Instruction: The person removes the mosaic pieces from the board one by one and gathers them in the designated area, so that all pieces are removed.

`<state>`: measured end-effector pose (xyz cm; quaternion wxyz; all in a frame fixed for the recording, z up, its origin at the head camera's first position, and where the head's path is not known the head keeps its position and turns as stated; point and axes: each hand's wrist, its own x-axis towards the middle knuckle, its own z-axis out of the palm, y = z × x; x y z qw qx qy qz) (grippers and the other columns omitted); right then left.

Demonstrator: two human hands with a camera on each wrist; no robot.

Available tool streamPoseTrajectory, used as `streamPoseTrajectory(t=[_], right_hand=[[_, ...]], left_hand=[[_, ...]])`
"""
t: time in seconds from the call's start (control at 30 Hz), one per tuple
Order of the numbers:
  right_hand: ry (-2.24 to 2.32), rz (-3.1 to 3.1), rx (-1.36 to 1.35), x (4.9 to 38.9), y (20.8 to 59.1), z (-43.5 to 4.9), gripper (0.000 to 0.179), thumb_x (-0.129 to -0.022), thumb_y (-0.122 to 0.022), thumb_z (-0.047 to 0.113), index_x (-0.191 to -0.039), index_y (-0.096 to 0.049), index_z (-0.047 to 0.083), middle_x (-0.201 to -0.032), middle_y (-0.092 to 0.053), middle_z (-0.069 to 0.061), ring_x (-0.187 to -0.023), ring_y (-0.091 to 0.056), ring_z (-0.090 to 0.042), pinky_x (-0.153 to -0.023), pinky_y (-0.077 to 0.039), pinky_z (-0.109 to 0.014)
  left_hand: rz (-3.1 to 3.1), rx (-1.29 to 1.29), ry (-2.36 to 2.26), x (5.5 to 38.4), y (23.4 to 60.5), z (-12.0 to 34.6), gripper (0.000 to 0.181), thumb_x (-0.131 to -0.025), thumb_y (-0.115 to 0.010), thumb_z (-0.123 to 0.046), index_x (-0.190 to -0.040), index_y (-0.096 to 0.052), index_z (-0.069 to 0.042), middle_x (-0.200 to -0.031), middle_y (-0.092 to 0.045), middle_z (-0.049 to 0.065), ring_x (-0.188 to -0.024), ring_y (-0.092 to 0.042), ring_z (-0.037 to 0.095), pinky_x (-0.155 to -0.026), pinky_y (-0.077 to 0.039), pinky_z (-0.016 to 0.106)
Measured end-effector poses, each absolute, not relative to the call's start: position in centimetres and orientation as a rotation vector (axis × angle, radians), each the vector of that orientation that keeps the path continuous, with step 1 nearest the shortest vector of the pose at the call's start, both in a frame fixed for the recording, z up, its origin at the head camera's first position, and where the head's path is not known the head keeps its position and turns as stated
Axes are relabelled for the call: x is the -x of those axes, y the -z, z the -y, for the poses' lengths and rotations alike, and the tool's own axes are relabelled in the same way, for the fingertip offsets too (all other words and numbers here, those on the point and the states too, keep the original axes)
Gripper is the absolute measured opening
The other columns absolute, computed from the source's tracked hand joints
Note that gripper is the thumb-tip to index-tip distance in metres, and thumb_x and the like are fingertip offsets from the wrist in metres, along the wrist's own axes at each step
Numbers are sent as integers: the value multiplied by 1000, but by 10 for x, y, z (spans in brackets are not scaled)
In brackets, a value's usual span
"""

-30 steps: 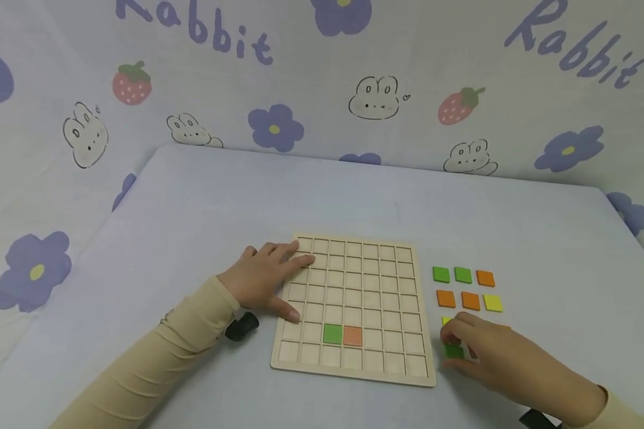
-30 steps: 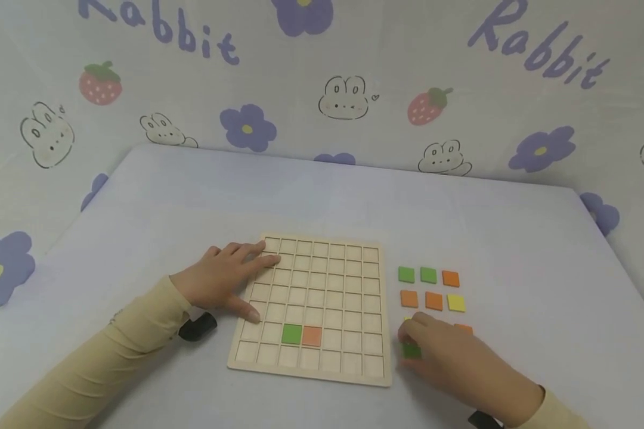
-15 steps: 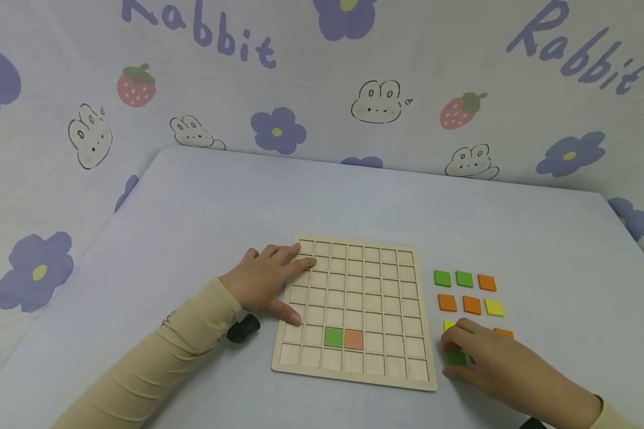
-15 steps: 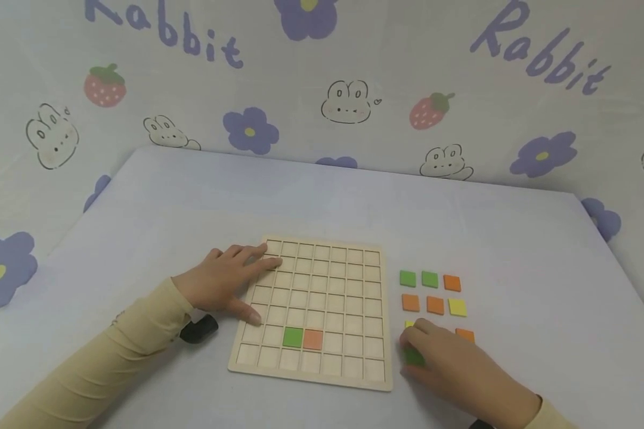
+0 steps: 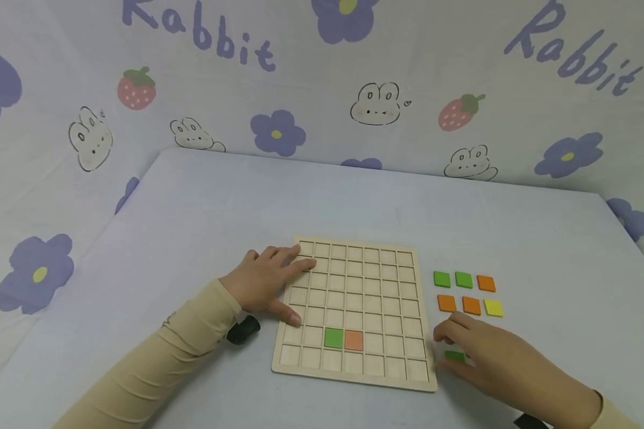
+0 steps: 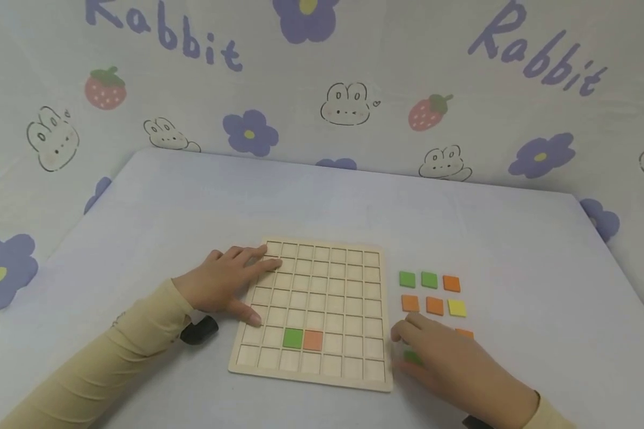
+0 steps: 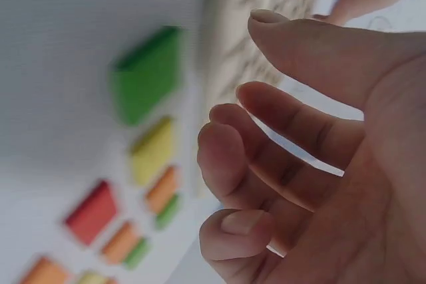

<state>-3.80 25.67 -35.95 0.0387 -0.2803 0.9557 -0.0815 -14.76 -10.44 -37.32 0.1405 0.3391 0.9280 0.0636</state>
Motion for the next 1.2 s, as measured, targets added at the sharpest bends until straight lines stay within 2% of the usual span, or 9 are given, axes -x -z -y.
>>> streamPoseTrajectory(t=[0.23, 0.7, 1.0, 1.2], right_hand=[[368, -2886, 911, 46, 344, -226, 23, -82, -75, 27, -102, -63, 23, -95, -58, 15, -69, -50, 2, -57, -44, -18], [332, -2756, 1084, 67, 355, -174, 23, -84, -73, 25, -104, -65, 18, -97, -57, 11, -80, -51, 0, -72, -49, -22], [385, -2679, 1128, 77, 360, -159, 23, -87, -71, 29, -106, -65, 17, -96, -58, 11, -79, -50, 0, -72, -48, -21], [393, -2646, 1066, 78, 361, -154, 28, -86, -72, 31, -108, -64, 16, -92, -55, 12, -76, -48, 0, -70, -47, -22]], left_hand=[[-2684, -991, -177, 147, 373, 104, 102, -69, -70, -66, -151, -29, -22, -156, -24, 15, -136, -33, 38, -96, -34, 62], [-2668, -969, -187, 147, 370, 104, 102, -70, -71, -64, -152, -27, -22, -157, -22, 16, -137, -31, 38, -98, -32, 62], [-2684, -975, -179, 147, 371, 103, 102, -69, -70, -66, -151, -28, -23, -157, -23, 15, -137, -32, 36, -97, -34, 62], [-2692, -980, -148, 146, 370, 104, 103, -68, -69, -68, -151, -28, -23, -156, -24, 15, -136, -33, 37, -96, -36, 61]])
